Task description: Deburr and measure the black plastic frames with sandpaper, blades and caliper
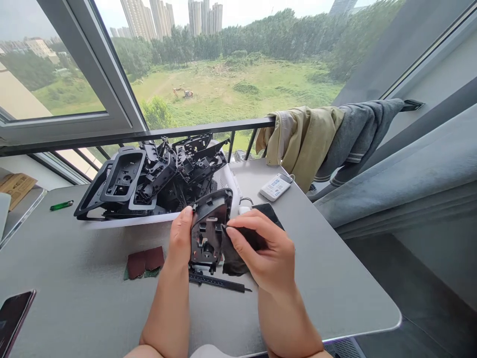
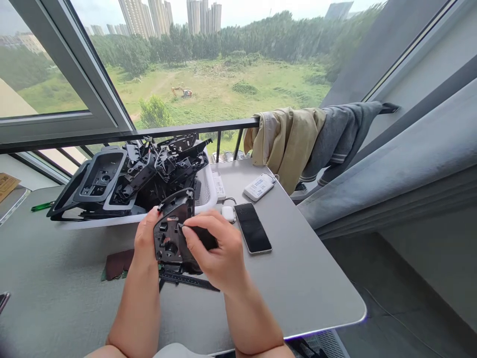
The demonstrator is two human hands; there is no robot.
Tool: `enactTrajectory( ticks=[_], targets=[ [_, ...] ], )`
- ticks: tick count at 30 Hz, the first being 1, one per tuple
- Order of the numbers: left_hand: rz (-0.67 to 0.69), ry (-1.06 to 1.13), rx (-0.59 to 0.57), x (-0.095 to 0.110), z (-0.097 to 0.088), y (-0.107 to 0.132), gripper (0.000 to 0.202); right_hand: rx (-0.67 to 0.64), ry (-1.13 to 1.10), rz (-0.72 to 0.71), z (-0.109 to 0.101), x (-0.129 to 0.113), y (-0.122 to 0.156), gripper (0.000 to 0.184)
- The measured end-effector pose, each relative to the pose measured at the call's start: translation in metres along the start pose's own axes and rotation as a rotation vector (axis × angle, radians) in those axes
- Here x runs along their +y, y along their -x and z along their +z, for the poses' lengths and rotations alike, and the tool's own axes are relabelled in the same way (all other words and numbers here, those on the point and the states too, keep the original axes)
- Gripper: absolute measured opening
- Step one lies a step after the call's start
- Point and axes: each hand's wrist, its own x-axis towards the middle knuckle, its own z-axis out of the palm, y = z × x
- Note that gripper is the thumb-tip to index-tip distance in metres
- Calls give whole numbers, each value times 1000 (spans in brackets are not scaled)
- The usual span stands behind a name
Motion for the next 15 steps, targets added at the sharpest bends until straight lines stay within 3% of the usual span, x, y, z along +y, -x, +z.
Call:
enactTrajectory(
  ticks=[2, 4, 9, 15],
  targets=[
    [28, -2, 17, -1, 1, 1, 44, 182, 34, 15, 1, 4, -1, 11],
    [53, -14, 38, -2, 2, 3, 43, 253, 38, 2, 2, 7, -1, 13],
    [140, -101, 23, -3, 0, 2, 49, -24, 105, -66, 2, 5, -4, 18],
    [123, -121, -3, -7, -3, 0, 48, -256, 64, -13, -15, 2, -7, 14]
  ],
)
